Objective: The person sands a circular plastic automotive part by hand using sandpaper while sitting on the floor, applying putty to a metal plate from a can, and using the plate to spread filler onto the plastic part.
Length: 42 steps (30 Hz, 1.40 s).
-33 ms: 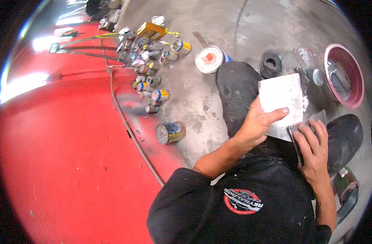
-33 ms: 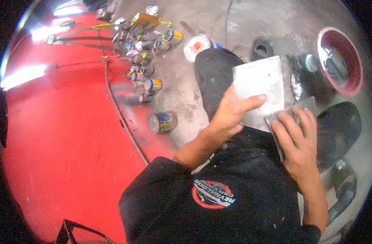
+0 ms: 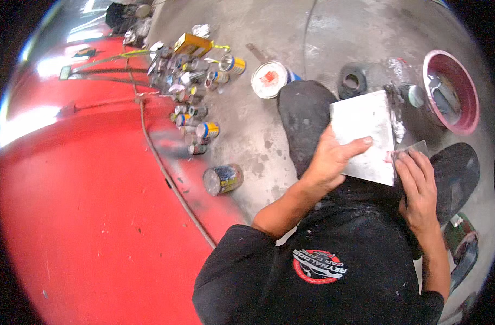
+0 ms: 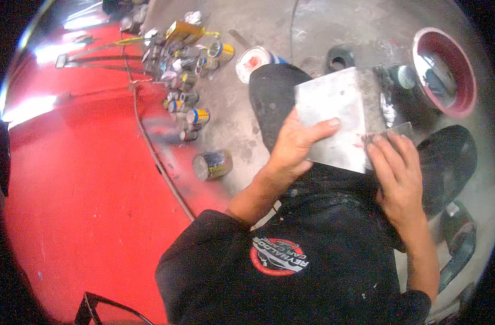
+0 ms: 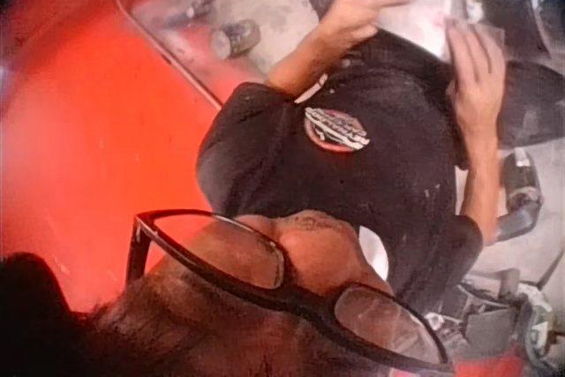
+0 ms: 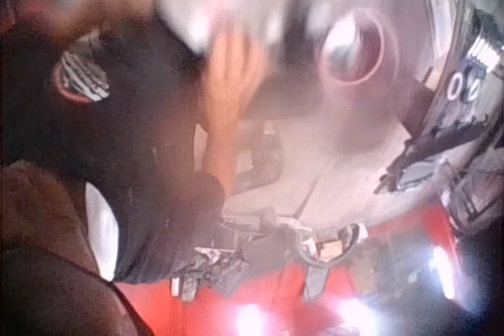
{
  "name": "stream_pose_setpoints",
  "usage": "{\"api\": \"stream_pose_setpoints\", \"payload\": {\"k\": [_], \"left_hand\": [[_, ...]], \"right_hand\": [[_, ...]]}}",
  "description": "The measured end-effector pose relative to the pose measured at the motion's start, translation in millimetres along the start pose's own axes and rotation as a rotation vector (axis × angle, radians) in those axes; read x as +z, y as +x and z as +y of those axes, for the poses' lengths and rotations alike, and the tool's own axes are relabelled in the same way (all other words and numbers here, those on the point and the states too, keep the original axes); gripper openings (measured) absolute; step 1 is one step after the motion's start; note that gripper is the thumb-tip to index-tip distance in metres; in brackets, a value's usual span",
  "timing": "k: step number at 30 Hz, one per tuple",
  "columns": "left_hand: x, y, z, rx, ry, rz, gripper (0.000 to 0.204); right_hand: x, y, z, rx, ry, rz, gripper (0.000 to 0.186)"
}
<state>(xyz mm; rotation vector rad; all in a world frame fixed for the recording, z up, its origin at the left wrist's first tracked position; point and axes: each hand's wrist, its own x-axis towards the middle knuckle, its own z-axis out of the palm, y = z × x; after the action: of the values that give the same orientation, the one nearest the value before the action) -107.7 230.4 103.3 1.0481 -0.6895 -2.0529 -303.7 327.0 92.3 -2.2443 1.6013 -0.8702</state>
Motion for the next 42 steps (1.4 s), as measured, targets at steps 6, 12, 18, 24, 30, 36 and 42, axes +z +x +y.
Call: {"api": "stream_pose_setpoints", "payload": {"k": [6,12,18,24,30,36,42], "left_hand": [[3.0,-14.6,3.8,0.332,0.544,0.046,0.036],[6.7,-21.8,0.3,0.463,0.606,0.148,0.028],[10.4,-26.4,34.4,0.724,0.490,0.304,0.035],[-5.0,-13.2,13.3,0.236,0.126,0.191,0.044],[-5.0,-14.8,16.4,0.251,0.181,0.126,0.044],[-6.1,-9.6,6.1,0.276,0.248,0.108,0.040],[-1.4,-8.3,0.8,0.251,0.296,0.066,0.043]], "right_hand": [[-15.5,8.5,10.2,0.145,0.100,0.019,0.052],[5.8,8.1,-9.0,-0.018,0.109,-0.064,0.052],[0.9,1.1,2.9,0.107,0.097,-0.005,0.055],[15.1,12.2,-44.5,-0.128,0.417,0.258,0.045],[-1.1,7.0,8.0,0.084,0.029,0.064,0.051],[-31.7,24.4,-7.1,-0.095,0.092,-0.161,0.051],[-35.0,24.8,-3.8,-0.152,0.038,-0.150,0.048]]}}
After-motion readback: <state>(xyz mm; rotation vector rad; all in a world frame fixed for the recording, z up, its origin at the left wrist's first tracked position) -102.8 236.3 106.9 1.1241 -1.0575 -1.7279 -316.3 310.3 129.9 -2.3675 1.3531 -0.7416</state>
